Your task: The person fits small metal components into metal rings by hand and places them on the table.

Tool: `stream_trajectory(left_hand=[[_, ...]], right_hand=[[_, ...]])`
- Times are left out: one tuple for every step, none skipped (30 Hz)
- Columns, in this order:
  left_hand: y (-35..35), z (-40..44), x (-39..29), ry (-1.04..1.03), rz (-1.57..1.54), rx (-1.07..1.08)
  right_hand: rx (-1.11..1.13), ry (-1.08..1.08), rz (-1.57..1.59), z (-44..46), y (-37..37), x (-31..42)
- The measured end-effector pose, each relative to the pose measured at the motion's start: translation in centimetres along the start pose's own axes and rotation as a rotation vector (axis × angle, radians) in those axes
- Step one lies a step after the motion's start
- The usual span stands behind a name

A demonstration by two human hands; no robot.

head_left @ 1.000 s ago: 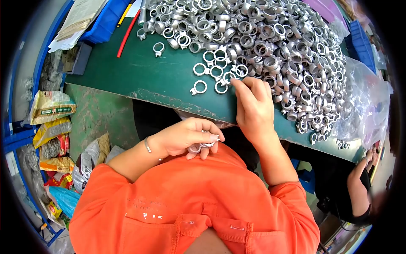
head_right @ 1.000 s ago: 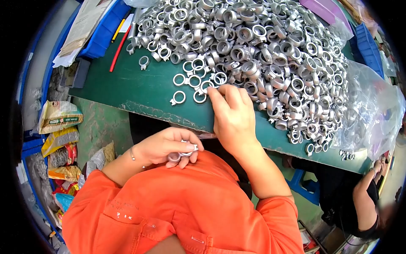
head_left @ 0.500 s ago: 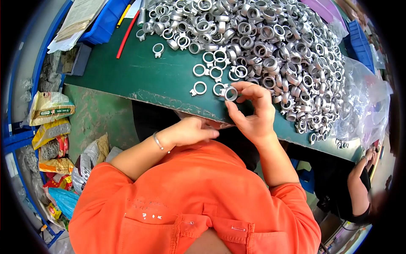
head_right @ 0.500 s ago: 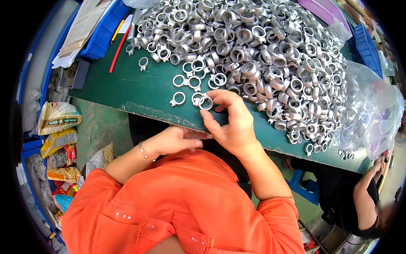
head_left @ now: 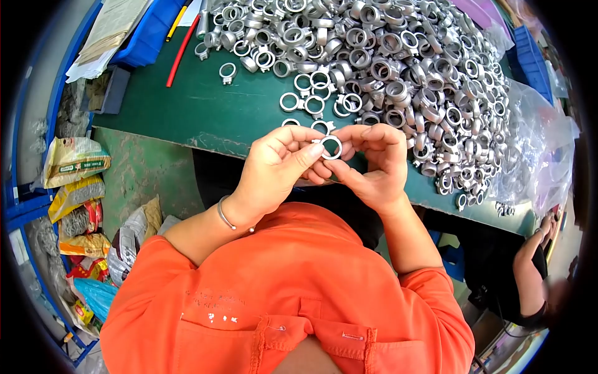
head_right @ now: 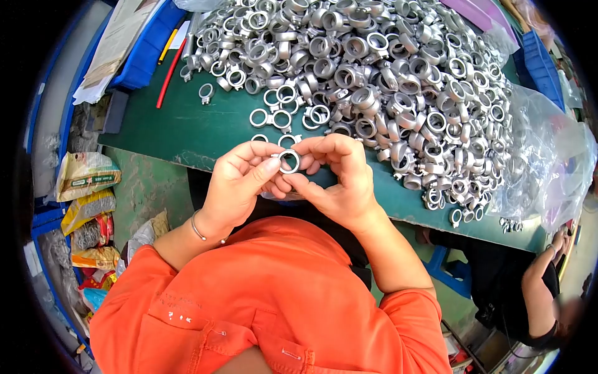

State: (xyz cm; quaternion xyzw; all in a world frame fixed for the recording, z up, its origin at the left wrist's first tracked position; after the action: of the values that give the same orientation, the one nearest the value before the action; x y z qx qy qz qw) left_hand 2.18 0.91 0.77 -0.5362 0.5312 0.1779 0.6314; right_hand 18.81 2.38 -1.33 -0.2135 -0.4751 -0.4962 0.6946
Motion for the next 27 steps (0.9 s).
stream_trajectory(left_hand=[[0.1,0.0,0.1,-0.013,-0.009,0.004],[0.1,-0.1,0.1,-0.026,-0.018,0.008],[0.1,-0.1,0.1,-0.025,-0.017,0.007],[0.1,-0.2,0.1,-0.031,-0.003,-0.01],[0.2,-0.3,0.1,-0.038,0.011,-0.025],[0.1,-0.3,0.1,-0.037,0.011,-0.026],[0.1,-0.3,0.1,-0.044,0.014,-0.035],[0.1,-0.4,0.1,-0.052,0.018,-0.045],[0.1,-0.4,0.1,-0.051,0.017,-0.045],[0.1,-0.4,0.1,-0.064,0.032,-0.047],[0.1,-0.4,0.0,-0.076,0.047,-0.049],[0.1,-0.4,0.0,-0.076,0.047,-0.049],[0.1,-0.4,0.0,-0.086,0.063,-0.052],[0.0,-0.5,0.0,-0.096,0.079,-0.054],[-0.1,-0.5,0.0,-0.096,0.078,-0.055],[-0.1,-0.5,0.0,-0.117,0.096,-0.063],[-0.2,-0.5,0.0,-0.138,0.113,-0.071],[-0.2,-0.5,0.0,-0.138,0.112,-0.071],[-0.2,-0.6,0.0,-0.141,0.117,-0.072],[-0.2,-0.6,0.0,-0.143,0.121,-0.073],[-0.2,-0.6,0.0,-0.143,0.12,-0.074],[-0.1,-0.6,0.0,-0.143,0.119,-0.07],[-0.1,-0.6,0.0,-0.143,0.119,-0.066],[-0.1,-0.6,0.0,-0.144,0.119,-0.066],[-0.1,-0.6,0.0,-0.137,0.125,-0.069],[-0.1,-0.6,0.0,-0.13,0.132,-0.072],[-0.1,-0.6,0.0,-0.13,0.132,-0.072]], right_hand=[[-0.007,-0.012,0.004,0.1,0.0,0.2],[-0.013,-0.024,0.008,0.2,0.0,0.4],[-0.013,-0.024,0.01,0.3,0.2,0.3],[0.02,-0.062,-0.067,0.4,0.5,0.2],[0.054,-0.099,-0.144,0.5,0.7,0.2],[0.054,-0.1,-0.143,0.6,0.8,0.5],[0.061,-0.129,-0.169,0.9,0.9,1.0],[0.068,-0.158,-0.195,1.0,0.9,1.2],[0.069,-0.157,-0.186,1.0,0.9,1.2],[0.069,-0.157,-0.186,1.0,0.9,1.3],[0.089,-0.165,-0.189,1.1,1.0,1.3],[0.108,-0.173,-0.192,1.1,1.0,1.4],[0.109,-0.173,-0.192,1.1,1.1,1.3],[0.13,-0.154,-0.21,1.1,1.1,1.3],[0.153,-0.135,-0.227,1.1,1.1,1.2],[0.154,-0.136,-0.226,1.1,1.1,1.3],[0.158,-0.14,-0.221,1.1,1.1,1.4],[0.162,-0.145,-0.216,1.1,1.2,1.4],[0.163,-0.145,-0.216,1.1,1.2,1.4],[0.167,-0.148,-0.214,1.1,1.1,1.4],[0.17,-0.151,-0.211,1.1,1.1,1.4],[0.171,-0.152,-0.211,1.1,1.1,1.4],[0.177,-0.16,-0.206,1.1,1.1,1.5],[0.183,-0.168,-0.202,1.2,1.1,1.5],[0.184,-0.168,-0.203,1.2,1.1,1.4],[0.178,-0.153,-0.206,1.2,1.1,1.4],[0.173,-0.137,-0.209,1.2,1.1,1.3]])
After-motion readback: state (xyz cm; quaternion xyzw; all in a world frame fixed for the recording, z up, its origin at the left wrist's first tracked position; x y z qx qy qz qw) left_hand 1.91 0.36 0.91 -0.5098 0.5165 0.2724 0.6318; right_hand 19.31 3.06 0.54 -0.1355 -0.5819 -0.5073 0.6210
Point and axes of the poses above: each hand's wrist, its own z-axis towards the middle knuckle, its own y-axis out of the back of the hand, x = y × z, the point moved 1 cm from there along z, towards the middle knuckle, and after that the axes turned 14 degrees about x, right-handed, at the moved point
